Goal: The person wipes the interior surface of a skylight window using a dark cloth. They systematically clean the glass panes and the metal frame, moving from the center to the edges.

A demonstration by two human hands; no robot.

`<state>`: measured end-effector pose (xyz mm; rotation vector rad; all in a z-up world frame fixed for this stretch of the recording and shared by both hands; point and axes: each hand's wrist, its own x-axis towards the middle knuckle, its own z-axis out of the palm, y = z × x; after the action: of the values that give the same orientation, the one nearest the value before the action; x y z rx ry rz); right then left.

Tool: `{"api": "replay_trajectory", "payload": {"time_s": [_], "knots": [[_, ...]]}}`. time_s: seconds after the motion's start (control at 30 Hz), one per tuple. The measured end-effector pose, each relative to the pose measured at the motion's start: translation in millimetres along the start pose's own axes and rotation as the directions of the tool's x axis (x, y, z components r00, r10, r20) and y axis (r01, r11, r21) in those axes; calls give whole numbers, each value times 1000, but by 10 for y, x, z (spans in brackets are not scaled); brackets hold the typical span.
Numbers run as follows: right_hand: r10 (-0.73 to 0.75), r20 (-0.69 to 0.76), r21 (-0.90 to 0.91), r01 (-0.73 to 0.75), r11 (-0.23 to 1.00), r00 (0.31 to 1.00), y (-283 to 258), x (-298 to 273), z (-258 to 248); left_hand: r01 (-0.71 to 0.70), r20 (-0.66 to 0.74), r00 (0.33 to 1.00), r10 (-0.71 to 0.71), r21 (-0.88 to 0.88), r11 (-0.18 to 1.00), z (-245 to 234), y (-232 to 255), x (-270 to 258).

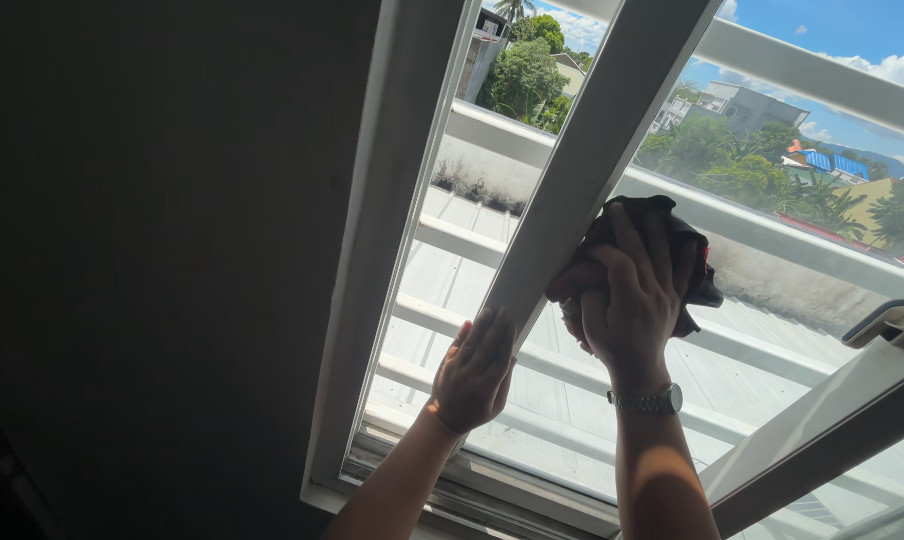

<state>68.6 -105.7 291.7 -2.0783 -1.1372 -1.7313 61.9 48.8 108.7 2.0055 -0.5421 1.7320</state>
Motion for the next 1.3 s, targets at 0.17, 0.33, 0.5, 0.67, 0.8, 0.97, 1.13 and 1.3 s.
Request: {"api": "replay_trajectory", "payload": {"time_s": [0.17, 0.33, 0.5, 0.67, 0.8, 0.97, 1.13, 1.3], "knots": [[10, 10, 13, -10, 1000, 1000, -45, -134, 27, 24, 19, 1000, -24, -20, 1000, 27, 12, -10], [-6, 70, 70, 1, 998, 998, -178, -421, -8, 19, 23, 1000, -18, -5, 1000, 15, 20, -7], [128, 111, 135, -143, 980, 986, -50, -365, -5, 11, 25, 1000, -11, 5, 1000, -11, 24, 13], [-103, 85, -13, 104, 994, 991, -277, -598, -13, 23, 23, 999, -23, -6, 1000, -5, 35, -4], [-49, 75, 58, 45, 997, 996, -109, -625, -31, 12, 15, 1000, -13, 24, 1000, -1, 35, 6], [-71, 75, 39, 68, 997, 995, -113, -796, 21, 18, 36, 999, -19, 15, 1000, 19, 28, -20], [-123, 176, 57, 114, 992, 977, -200, -982, -23, 7, 37, 999, -8, 29, 1000, 24, 40, -18], [-6, 87, 84, -2, 996, 996, -7, -854, -63, 6, 66, 998, -10, 66, 998, 34, 18, -17]]}}
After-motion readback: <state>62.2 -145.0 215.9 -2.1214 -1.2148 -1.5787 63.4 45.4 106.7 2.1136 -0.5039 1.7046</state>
